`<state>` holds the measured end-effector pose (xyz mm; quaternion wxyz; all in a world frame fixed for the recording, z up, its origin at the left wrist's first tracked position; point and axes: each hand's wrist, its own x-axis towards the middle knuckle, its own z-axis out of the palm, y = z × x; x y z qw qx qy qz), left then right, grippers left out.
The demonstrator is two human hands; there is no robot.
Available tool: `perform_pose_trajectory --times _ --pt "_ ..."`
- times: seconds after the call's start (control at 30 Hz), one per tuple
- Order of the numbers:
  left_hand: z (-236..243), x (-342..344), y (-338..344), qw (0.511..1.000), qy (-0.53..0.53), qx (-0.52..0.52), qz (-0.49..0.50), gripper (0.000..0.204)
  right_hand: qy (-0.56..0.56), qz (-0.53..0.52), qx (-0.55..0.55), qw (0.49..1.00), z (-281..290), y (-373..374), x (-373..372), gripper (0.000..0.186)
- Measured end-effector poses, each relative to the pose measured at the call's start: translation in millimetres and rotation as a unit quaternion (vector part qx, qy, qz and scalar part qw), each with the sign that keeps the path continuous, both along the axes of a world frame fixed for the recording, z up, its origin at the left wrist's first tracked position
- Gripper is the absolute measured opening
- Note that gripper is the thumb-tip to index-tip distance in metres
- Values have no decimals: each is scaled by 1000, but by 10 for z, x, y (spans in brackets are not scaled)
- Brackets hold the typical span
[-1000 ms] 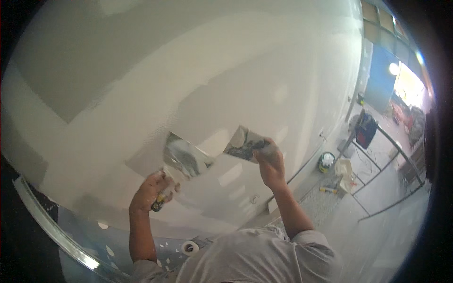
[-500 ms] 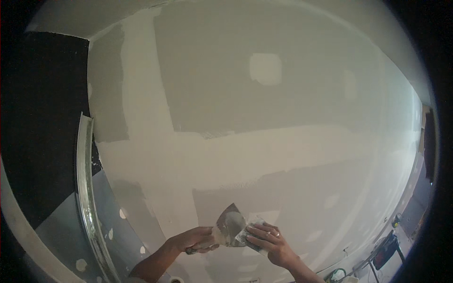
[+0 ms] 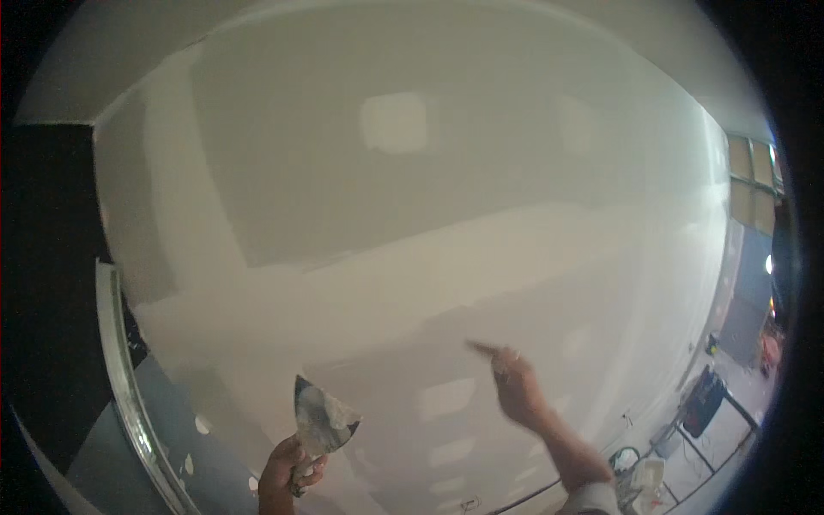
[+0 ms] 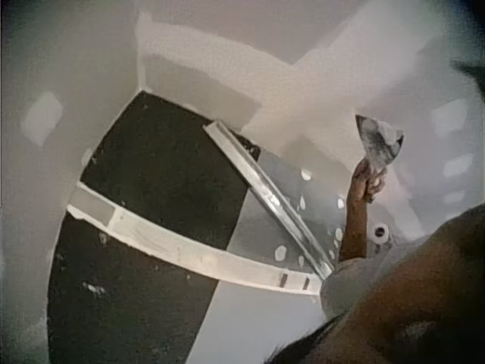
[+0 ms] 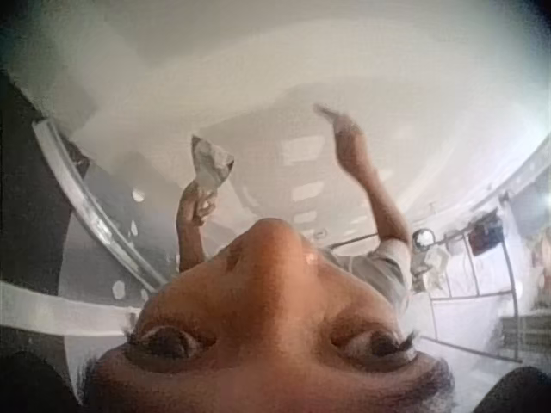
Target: The person stands on a scaffold and applies joint compound to the ceiling using a putty knife and a hawk. They repeatedly scoop compound from the hawk and spread it over patches on the ceiling surface.
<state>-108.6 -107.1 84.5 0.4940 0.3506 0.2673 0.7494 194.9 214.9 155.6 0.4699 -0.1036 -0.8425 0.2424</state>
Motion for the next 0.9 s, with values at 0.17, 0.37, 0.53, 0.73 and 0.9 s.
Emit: perform_pose_trajectory --times 0.17,0.37,0.53,0.73,0.9 --pt "-293 -110 -33 993 -39 -97 56 49 183 -252 153 938 1311 1015 482 44" --pt "-684 -12 80 903 73 -320 277 65 281 -375 304 830 4100 2438 970 44" --pt "-486 504 235 930 96 -315 164 66 328 -290 187 879 5622 3254 857 41" --pt "-468 727 464 903 69 -372 205 43 304 -314 158 885 6203 3454 1312 42" --pt "-519 1201 180 892 -41 -350 283 42 270 -285 140 909 5901 3229 352 44"
